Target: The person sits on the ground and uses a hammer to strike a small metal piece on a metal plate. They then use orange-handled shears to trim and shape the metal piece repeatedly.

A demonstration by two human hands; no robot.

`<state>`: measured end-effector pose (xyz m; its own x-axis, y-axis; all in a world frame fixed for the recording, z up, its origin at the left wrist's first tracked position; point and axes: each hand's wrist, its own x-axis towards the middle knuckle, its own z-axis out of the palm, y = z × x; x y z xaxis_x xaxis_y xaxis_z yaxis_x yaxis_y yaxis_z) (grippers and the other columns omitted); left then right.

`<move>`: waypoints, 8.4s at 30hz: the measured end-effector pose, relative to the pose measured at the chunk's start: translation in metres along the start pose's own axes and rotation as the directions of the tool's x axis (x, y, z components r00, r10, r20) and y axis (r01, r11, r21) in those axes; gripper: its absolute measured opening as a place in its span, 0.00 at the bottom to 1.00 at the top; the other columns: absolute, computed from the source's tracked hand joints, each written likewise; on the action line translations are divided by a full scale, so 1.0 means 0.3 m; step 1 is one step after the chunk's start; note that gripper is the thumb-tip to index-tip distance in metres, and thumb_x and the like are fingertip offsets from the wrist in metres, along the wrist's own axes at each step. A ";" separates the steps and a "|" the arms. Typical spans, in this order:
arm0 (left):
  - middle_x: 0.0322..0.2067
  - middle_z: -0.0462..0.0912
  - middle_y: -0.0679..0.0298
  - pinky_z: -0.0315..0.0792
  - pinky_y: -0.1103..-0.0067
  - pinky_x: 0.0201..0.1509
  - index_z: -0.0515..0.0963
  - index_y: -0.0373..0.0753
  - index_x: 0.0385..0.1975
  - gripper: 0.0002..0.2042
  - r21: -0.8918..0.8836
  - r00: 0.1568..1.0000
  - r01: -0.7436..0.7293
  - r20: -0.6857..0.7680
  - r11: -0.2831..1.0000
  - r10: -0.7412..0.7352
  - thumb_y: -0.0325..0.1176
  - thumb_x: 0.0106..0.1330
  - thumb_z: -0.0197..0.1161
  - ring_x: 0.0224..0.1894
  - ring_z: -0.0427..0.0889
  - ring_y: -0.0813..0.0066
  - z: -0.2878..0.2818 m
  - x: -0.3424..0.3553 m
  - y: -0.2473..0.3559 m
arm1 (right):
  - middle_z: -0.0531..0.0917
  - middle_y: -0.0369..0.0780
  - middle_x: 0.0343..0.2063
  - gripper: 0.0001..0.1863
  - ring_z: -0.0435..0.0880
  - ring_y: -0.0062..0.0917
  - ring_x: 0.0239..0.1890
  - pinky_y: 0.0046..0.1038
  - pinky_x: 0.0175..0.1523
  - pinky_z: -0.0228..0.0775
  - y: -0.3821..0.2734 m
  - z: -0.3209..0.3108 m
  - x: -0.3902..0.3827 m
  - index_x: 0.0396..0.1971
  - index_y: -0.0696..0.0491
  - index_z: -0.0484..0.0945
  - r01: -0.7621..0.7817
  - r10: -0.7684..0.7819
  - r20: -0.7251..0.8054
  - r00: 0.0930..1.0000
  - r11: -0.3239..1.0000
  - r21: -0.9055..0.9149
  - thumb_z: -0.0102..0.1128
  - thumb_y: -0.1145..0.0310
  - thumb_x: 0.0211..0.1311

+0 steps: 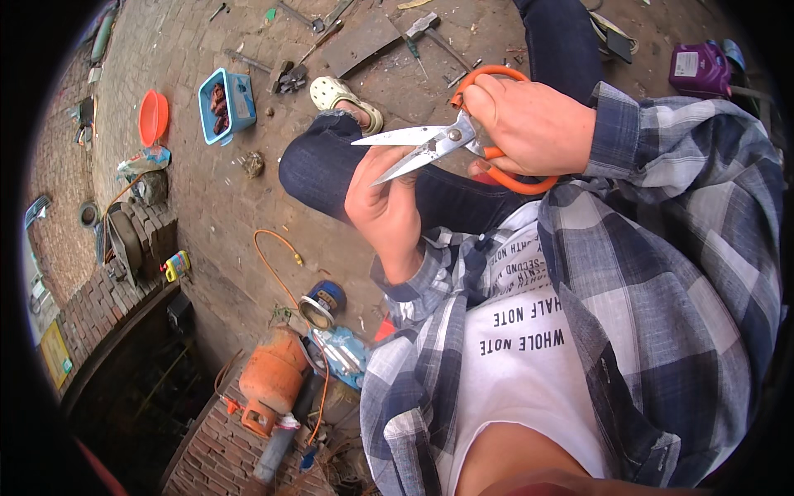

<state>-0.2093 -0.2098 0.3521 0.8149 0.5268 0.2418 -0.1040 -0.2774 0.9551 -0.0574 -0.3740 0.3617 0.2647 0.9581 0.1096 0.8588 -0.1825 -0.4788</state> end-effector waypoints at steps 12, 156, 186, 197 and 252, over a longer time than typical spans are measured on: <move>0.34 0.81 0.57 0.72 0.85 0.35 0.79 0.24 0.36 0.07 -0.003 1.000 -0.018 0.024 1.000 0.018 0.24 0.63 0.64 0.31 0.78 0.77 -0.004 0.005 -0.013 | 0.74 0.49 0.38 0.39 0.80 0.41 0.37 0.35 0.43 0.73 0.011 -0.027 -0.002 0.48 0.63 0.65 0.046 -0.046 -0.006 0.999 0.999 -0.002 0.70 0.47 0.48; 0.30 0.83 0.59 0.74 0.82 0.37 0.80 0.27 0.39 0.07 0.191 0.841 0.018 -0.534 0.981 0.089 0.18 0.63 0.60 0.31 0.81 0.75 0.166 -0.031 -0.002 | 0.76 0.52 0.28 0.32 0.81 0.43 0.29 0.34 0.33 0.75 -0.122 0.061 0.002 0.38 0.65 0.66 -0.191 0.199 -0.088 0.976 0.977 0.094 0.66 0.49 0.53; 0.34 0.82 0.58 0.76 0.80 0.42 0.77 0.26 0.37 0.05 -0.077 0.871 0.045 -0.485 0.996 -0.077 0.18 0.63 0.61 0.35 0.80 0.76 0.143 -0.025 0.009 | 0.74 0.49 0.32 0.28 0.77 0.47 0.34 0.39 0.37 0.72 -0.134 0.061 0.010 0.37 0.61 0.63 -0.250 0.281 -0.092 0.955 0.933 0.259 0.69 0.57 0.52; 0.35 0.81 0.59 0.75 0.78 0.45 0.76 0.24 0.38 0.06 -0.116 0.847 0.021 -0.526 0.993 -0.079 0.16 0.62 0.58 0.37 0.79 0.74 0.159 -0.039 0.020 | 0.72 0.50 0.33 0.24 0.76 0.48 0.36 0.40 0.38 0.71 -0.152 0.079 0.019 0.38 0.62 0.62 -0.236 0.274 -0.116 0.955 0.934 0.268 0.67 0.66 0.51; 0.31 0.84 0.57 0.77 0.80 0.38 0.78 0.28 0.39 0.08 -0.729 0.916 0.336 0.105 0.596 -0.388 0.24 0.63 0.63 0.31 0.82 0.73 0.057 -0.005 0.013 | 0.73 0.31 0.19 0.12 0.72 0.13 0.23 0.16 0.29 0.63 -0.116 -0.022 0.112 0.31 0.54 0.72 -0.311 0.404 0.274 0.873 0.028 0.950 0.63 0.62 0.61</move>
<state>-0.2011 -0.2253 0.3525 0.8465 0.5056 -0.1670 -0.2038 0.5974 0.7756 -0.0754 -0.3370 0.3878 0.4579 0.8229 -0.3363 -0.4749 -0.0934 -0.8751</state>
